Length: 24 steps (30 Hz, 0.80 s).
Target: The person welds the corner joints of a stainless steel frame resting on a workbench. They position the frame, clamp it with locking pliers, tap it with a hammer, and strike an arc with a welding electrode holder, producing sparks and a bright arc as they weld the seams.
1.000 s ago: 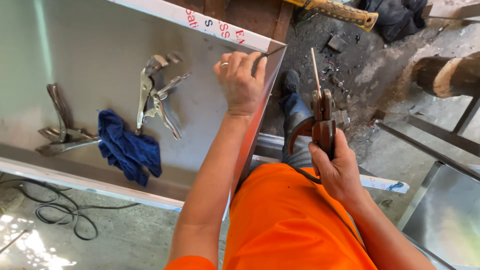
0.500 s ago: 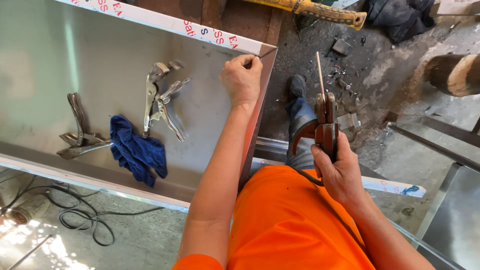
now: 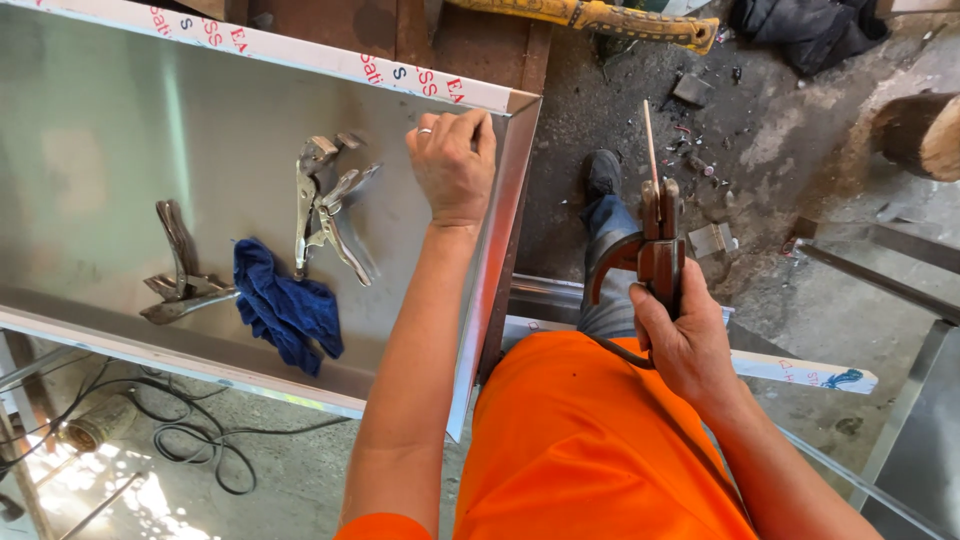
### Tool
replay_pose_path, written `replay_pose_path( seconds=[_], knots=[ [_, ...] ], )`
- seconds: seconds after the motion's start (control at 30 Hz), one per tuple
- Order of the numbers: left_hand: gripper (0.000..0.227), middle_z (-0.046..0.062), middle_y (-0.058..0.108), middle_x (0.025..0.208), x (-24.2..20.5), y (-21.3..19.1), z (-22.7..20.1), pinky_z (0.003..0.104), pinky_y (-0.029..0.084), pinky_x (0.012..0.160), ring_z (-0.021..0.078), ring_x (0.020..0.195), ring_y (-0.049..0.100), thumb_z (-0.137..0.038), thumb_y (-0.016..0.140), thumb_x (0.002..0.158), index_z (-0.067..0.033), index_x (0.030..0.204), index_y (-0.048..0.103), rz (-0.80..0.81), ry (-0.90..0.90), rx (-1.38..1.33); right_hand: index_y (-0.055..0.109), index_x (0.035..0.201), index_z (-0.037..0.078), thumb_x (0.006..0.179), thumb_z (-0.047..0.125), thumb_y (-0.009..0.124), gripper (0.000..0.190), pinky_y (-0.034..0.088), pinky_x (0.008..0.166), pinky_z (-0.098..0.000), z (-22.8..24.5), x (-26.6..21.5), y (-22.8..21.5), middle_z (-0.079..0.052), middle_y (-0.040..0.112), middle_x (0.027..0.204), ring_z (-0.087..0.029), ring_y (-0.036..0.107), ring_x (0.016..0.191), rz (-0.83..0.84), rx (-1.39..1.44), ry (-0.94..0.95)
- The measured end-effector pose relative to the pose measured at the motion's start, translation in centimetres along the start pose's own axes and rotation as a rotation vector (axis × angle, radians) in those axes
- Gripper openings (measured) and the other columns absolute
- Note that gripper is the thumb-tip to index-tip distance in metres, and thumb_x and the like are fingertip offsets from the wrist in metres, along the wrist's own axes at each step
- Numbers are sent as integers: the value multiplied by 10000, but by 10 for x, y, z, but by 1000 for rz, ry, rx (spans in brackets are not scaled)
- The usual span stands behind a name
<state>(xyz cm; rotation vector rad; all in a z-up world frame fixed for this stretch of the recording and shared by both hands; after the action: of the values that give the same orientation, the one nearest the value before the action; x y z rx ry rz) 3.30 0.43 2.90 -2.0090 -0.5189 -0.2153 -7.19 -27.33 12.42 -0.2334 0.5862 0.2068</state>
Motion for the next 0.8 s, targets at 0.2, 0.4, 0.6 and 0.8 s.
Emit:
replay_pose_path(
  seconds=[0.2,0.4,0.6,0.8],
  knots=[
    [107,8,683,816,-2,16,-1,415,416,864,243,883,609,-263,786,852,-166,827,750,33,117,114,495,1179,71,1026,122,572,179,416,480,-250,3,0,-3,16,527,707,-67,497,557,8,31,-20],
    [94,7,730,800,-1,25,4,424,399,854,231,871,623,-234,761,869,-164,808,774,130,6,117,492,1203,79,1018,125,572,207,430,481,-243,2,-1,-4,22,524,711,-61,502,559,26,56,-27],
    [108,17,697,798,1,16,0,424,395,857,237,860,608,-263,752,885,-160,854,765,129,77,111,505,1189,73,1022,115,582,189,412,481,-243,-2,0,-3,13,519,707,-66,495,559,24,31,-25],
    [130,24,661,770,-2,23,-3,422,394,856,235,840,598,-187,712,891,-151,769,685,87,127,181,497,1203,86,1014,124,580,210,420,478,-243,0,0,-1,20,520,705,-63,496,556,29,46,-1]
  ],
)
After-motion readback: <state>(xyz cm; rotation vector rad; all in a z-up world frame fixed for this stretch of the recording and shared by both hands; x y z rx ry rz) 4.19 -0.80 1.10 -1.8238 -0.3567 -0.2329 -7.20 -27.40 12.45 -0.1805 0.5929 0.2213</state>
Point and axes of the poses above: each hand's wrist, its own x-axis towards the middle knuckle, its own y-axis out of the palm, z = x × y, the point moved 3 cm from there along x, towards the middle knuckle
